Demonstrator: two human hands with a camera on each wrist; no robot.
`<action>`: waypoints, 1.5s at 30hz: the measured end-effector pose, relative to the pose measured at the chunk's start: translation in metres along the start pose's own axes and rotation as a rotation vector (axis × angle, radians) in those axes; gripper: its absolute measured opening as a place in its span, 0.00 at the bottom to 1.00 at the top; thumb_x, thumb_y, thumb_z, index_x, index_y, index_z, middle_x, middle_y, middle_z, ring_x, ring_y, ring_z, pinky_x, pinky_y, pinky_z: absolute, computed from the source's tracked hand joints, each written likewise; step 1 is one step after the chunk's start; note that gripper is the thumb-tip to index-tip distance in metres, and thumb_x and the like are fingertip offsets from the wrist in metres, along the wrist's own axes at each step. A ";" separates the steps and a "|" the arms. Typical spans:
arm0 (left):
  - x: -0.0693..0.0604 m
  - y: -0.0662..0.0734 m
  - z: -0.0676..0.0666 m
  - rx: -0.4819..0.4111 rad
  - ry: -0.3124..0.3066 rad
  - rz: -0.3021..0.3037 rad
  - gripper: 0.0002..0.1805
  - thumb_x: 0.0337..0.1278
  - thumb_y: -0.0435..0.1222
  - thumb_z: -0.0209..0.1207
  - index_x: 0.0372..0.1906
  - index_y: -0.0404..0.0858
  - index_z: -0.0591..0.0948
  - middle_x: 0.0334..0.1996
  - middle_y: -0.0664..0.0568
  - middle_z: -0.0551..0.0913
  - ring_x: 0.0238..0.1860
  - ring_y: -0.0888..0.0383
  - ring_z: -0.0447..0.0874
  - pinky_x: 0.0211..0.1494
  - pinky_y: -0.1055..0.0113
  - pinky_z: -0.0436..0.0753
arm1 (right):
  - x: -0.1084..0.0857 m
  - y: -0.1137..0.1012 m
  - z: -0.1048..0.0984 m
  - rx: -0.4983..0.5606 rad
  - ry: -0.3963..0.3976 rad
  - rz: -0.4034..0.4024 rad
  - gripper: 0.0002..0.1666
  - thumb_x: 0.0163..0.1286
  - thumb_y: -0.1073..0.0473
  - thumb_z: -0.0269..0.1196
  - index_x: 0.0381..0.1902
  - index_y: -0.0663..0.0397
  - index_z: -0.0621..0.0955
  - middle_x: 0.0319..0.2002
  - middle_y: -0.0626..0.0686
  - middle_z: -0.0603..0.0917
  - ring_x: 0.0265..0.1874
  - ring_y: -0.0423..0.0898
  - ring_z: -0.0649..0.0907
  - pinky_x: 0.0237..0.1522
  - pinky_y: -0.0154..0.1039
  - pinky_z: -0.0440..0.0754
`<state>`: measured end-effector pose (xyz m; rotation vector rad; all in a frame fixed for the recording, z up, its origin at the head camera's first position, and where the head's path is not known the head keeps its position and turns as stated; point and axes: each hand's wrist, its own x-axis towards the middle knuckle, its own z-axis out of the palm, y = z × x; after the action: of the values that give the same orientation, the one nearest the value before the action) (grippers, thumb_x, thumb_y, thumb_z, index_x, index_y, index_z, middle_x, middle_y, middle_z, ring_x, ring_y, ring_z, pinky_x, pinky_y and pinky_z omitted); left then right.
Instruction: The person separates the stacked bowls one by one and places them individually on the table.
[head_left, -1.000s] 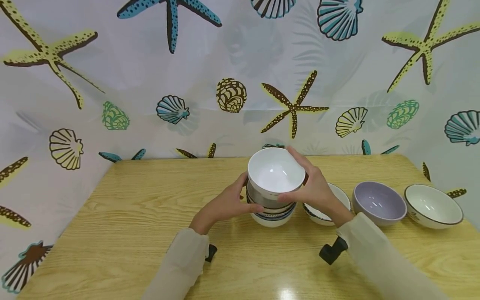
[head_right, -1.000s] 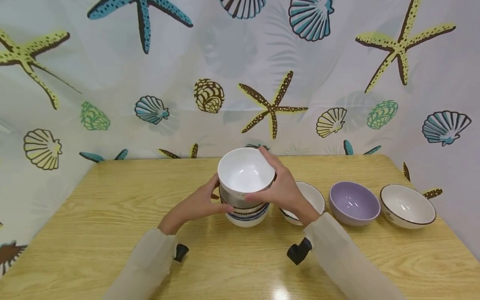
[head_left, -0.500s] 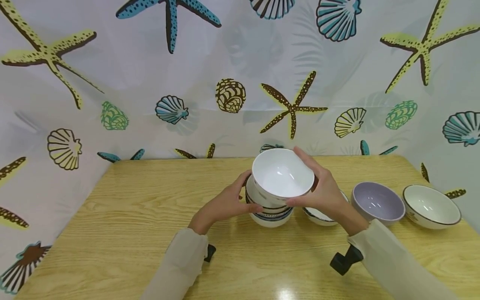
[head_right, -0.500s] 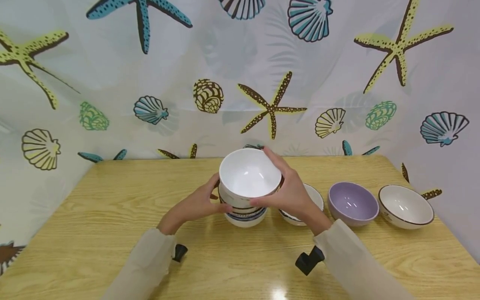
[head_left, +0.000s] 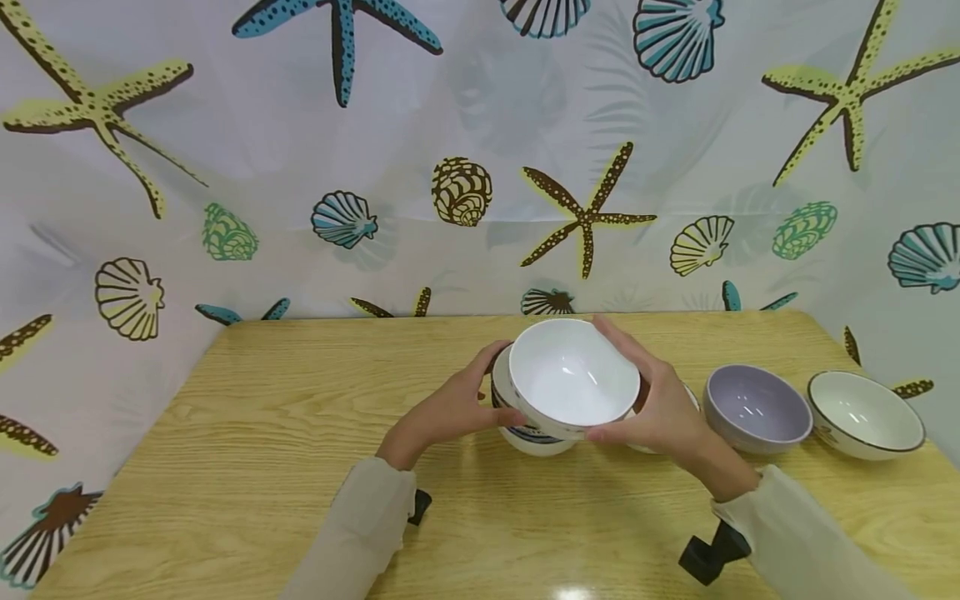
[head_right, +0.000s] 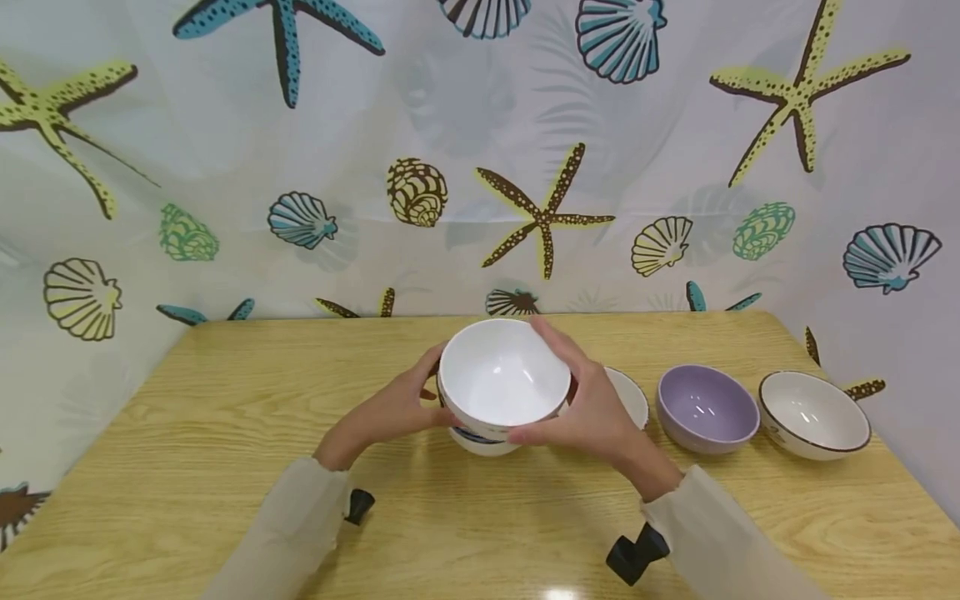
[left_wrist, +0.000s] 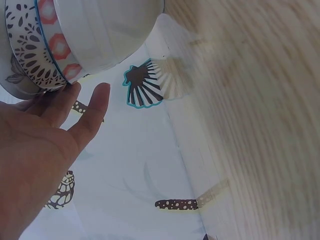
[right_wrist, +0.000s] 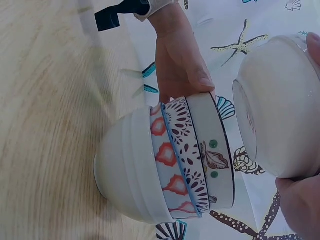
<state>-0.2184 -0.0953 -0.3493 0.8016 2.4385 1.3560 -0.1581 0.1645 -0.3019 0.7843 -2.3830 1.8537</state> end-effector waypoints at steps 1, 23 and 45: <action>0.000 0.000 0.000 0.003 0.001 0.003 0.62 0.34 0.68 0.64 0.75 0.50 0.49 0.73 0.52 0.58 0.72 0.49 0.57 0.61 0.43 0.70 | -0.001 0.000 0.000 0.003 -0.003 -0.002 0.65 0.41 0.69 0.78 0.74 0.58 0.55 0.74 0.58 0.54 0.64 0.60 0.66 0.52 0.28 0.76; -0.001 0.001 0.002 0.025 0.021 0.034 0.50 0.51 0.40 0.67 0.75 0.45 0.49 0.70 0.47 0.62 0.71 0.48 0.59 0.60 0.43 0.71 | -0.035 0.010 0.017 0.010 -0.083 -0.157 0.69 0.33 0.74 0.78 0.74 0.58 0.56 0.70 0.66 0.58 0.62 0.36 0.69 0.55 0.31 0.76; 0.000 -0.001 0.002 0.051 0.026 0.031 0.53 0.47 0.53 0.69 0.74 0.46 0.51 0.70 0.47 0.61 0.69 0.47 0.61 0.60 0.45 0.72 | -0.067 0.046 0.045 0.239 -0.238 -0.145 0.66 0.40 0.71 0.77 0.74 0.64 0.53 0.72 0.66 0.55 0.66 0.39 0.67 0.60 0.34 0.73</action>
<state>-0.2175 -0.0947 -0.3509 0.8415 2.4999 1.3286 -0.1054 0.1555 -0.3780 1.2280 -2.1777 2.1155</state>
